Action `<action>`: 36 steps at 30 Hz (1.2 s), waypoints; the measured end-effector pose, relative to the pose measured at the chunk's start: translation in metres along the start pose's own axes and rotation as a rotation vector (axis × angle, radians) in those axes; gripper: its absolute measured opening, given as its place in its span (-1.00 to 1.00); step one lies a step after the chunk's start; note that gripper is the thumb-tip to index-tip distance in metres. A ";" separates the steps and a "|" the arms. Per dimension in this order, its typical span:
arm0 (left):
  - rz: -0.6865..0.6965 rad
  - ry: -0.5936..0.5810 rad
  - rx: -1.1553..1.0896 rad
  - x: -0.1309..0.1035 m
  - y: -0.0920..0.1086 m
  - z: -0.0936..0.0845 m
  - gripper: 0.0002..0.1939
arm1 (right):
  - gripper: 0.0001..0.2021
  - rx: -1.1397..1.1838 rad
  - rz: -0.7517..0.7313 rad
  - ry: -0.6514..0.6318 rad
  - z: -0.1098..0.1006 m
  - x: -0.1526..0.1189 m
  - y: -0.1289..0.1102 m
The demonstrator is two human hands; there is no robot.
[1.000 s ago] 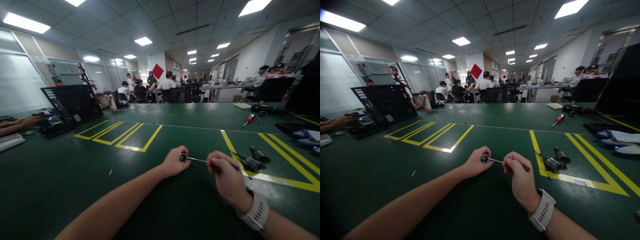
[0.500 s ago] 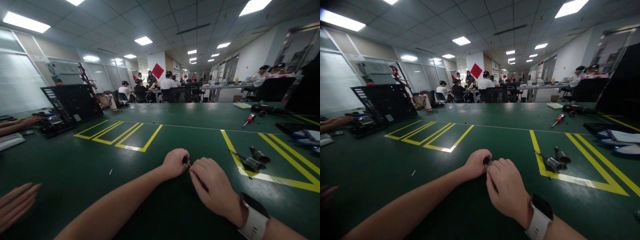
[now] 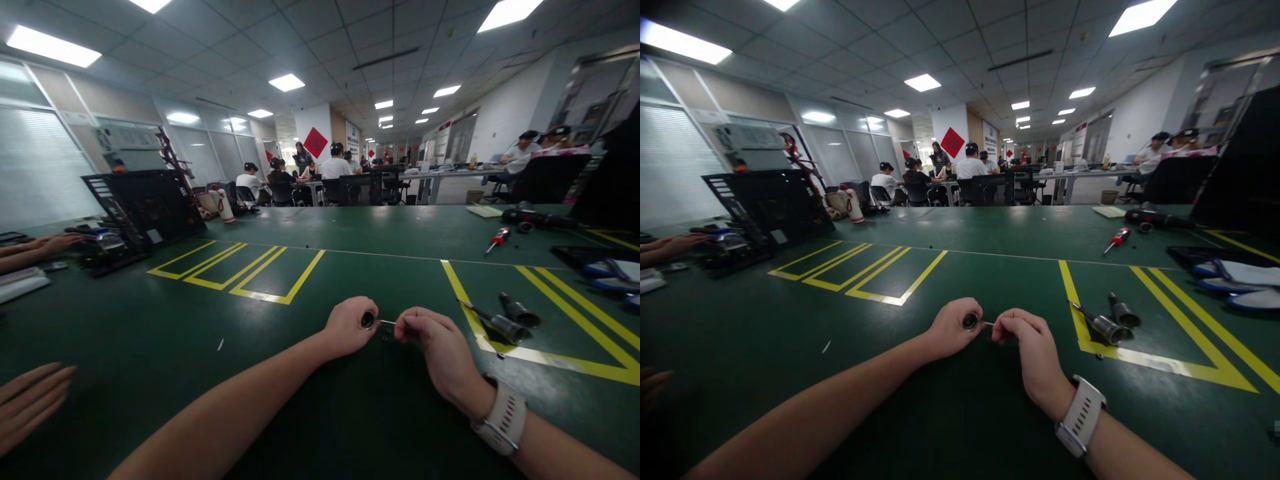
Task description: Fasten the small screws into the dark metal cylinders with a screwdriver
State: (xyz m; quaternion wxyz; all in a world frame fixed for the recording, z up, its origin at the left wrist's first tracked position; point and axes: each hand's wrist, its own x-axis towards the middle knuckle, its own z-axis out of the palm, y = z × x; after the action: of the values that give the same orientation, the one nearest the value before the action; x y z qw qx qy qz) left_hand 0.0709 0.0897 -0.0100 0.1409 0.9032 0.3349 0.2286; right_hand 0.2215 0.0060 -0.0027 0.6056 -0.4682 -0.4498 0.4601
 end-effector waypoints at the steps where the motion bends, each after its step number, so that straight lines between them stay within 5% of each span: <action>1: -0.008 0.006 -0.022 0.000 0.000 0.000 -0.94 | -0.82 0.042 0.027 0.008 0.001 0.000 0.001; 6: -0.054 0.038 -0.099 0.002 0.000 0.000 -0.94 | -0.81 0.058 0.036 0.014 0.001 -0.002 -0.001; 15: -0.064 0.038 0.114 0.000 0.000 0.003 -0.96 | -0.77 -0.578 -0.283 -0.123 0.008 -0.016 -0.008; 29: 0.002 0.002 -0.009 0.000 0.001 -0.001 -0.93 | -0.84 0.148 0.133 0.055 0.001 0.000 -0.003; 33: -0.017 0.009 -0.074 0.001 0.001 -0.002 -0.92 | -0.85 0.176 0.156 0.065 0.002 0.000 -0.002; 36: -0.054 0.016 -0.044 0.001 0.001 -0.001 -0.92 | -0.81 0.025 0.041 0.046 0.002 -0.003 -0.003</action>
State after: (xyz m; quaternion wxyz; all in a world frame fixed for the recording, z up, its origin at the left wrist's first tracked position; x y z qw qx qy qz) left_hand 0.0717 0.0900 -0.0084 0.1643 0.8886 0.3551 0.2394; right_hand 0.2189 0.0025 0.0000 0.6120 -0.4804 -0.4201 0.4670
